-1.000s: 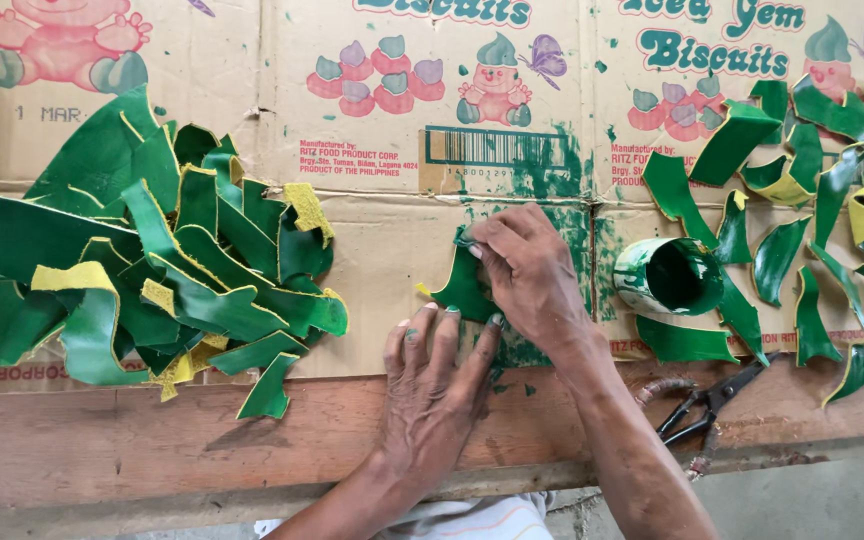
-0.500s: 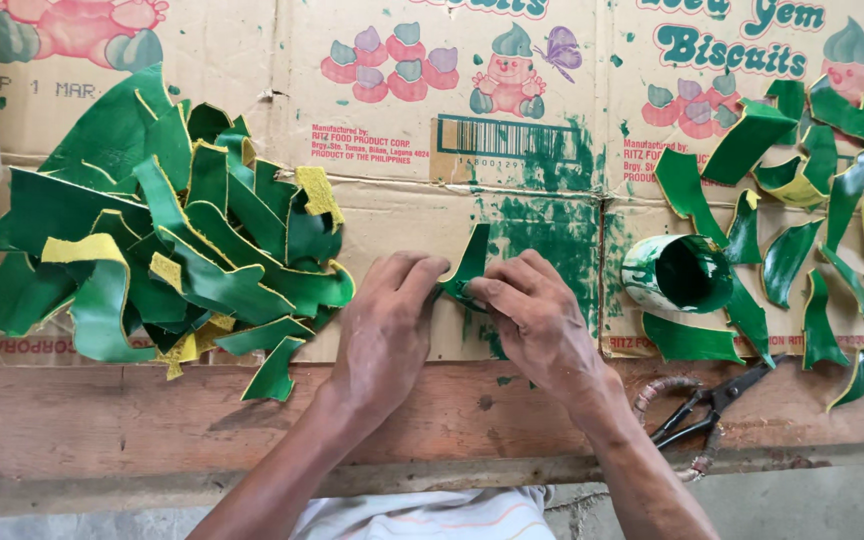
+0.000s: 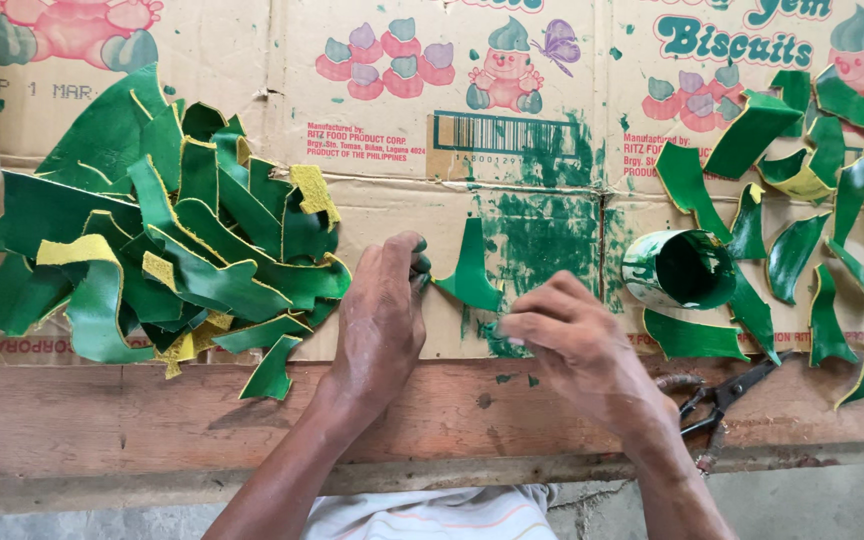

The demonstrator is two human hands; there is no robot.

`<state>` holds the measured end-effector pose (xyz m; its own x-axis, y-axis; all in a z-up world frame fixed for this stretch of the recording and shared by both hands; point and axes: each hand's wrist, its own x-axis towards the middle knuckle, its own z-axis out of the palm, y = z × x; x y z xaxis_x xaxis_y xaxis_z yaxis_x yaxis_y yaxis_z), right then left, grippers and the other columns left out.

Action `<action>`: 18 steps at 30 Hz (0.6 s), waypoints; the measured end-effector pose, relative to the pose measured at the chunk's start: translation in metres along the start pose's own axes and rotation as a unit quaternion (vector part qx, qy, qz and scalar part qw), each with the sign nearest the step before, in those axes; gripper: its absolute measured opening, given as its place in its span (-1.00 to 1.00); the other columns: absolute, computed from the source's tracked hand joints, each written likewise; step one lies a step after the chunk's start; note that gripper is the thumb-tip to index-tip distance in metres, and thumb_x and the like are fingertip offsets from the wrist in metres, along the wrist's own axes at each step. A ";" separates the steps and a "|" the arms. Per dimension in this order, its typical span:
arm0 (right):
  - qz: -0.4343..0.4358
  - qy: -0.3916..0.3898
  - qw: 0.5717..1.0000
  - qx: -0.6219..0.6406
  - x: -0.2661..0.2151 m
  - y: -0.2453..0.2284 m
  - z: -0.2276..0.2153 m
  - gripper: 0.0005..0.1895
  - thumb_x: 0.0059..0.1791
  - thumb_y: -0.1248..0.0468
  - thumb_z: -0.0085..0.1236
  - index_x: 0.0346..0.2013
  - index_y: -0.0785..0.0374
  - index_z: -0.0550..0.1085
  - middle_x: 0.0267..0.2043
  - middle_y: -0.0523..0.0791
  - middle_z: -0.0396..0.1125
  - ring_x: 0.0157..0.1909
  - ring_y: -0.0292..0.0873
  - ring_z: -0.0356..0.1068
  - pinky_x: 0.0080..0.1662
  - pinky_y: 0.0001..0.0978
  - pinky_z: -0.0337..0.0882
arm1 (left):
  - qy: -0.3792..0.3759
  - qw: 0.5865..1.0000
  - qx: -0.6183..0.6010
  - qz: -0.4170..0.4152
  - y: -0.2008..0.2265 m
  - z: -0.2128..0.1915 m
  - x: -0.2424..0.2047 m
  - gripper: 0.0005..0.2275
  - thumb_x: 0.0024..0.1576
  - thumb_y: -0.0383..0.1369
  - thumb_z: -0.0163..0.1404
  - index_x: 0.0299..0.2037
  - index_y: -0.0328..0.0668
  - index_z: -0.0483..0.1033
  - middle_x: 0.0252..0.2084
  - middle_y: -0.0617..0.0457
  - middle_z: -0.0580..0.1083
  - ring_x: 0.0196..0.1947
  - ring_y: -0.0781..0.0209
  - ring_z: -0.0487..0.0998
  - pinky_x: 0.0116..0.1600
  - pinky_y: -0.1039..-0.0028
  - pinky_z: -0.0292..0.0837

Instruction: The person repeatedly picks up green leaf-shaped pieces and applies green paint to their edges using a small brush. Painted pieces are placed on a cardboard surface to dry while unpainted pieces are kept in a pile.

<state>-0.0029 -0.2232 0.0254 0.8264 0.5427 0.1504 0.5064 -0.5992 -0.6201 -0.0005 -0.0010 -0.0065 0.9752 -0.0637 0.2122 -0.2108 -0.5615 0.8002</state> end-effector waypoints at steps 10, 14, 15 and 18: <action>-0.107 -0.024 0.994 -0.002 0.065 0.005 0.008 -0.67 -0.23 0.55 0.21 -0.21 0.22 0.55 -0.18 -0.11 0.40 -0.09 -0.01 0.31 -0.05 -0.19 0.39 | 0.014 0.999 -0.040 -0.022 -0.010 0.004 -0.003 -0.59 0.08 -0.72 0.02 0.14 -0.41 0.23 -0.16 -0.24 0.46 -0.16 -0.12 0.56 -0.09 0.16 0.46; -0.110 -0.092 0.990 0.012 0.074 0.013 0.007 -0.65 -0.26 0.53 0.22 -0.23 0.19 0.56 -0.19 -0.13 0.38 -0.08 0.00 0.29 -0.03 -0.20 0.37 | 0.019 0.999 -0.024 -0.021 -0.011 0.006 -0.001 -0.62 0.09 -0.74 -0.03 0.11 -0.39 0.25 -0.16 -0.24 0.45 -0.17 -0.13 0.55 -0.09 0.15 0.46; -0.113 -0.103 0.988 0.006 0.073 0.014 0.005 -0.64 -0.29 0.52 0.21 -0.23 0.20 0.56 -0.20 -0.13 0.38 -0.09 0.00 0.29 -0.03 -0.19 0.37 | 0.023 1.000 -0.011 -0.013 -0.011 0.007 0.000 -0.62 0.07 -0.74 -0.03 0.10 -0.40 0.25 -0.17 -0.25 0.44 -0.17 -0.16 0.52 -0.09 0.12 0.44; -0.109 -0.130 0.985 -0.013 0.067 0.016 -0.005 -0.61 -0.34 0.53 0.21 -0.25 0.20 0.57 -0.22 -0.13 0.38 -0.11 0.00 0.27 -0.04 -0.19 0.36 | 0.032 0.999 0.021 0.006 -0.008 0.007 0.002 -0.62 0.03 -0.74 -0.05 0.06 -0.39 0.25 -0.20 -0.25 0.41 -0.16 -0.23 0.46 -0.11 0.05 0.38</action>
<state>0.0614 -0.1995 0.0296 0.6082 0.7904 0.0732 0.6731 -0.4647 -0.5753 0.0034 -0.0027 -0.0166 0.9659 -0.0197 0.2583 -0.2188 -0.5958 0.7728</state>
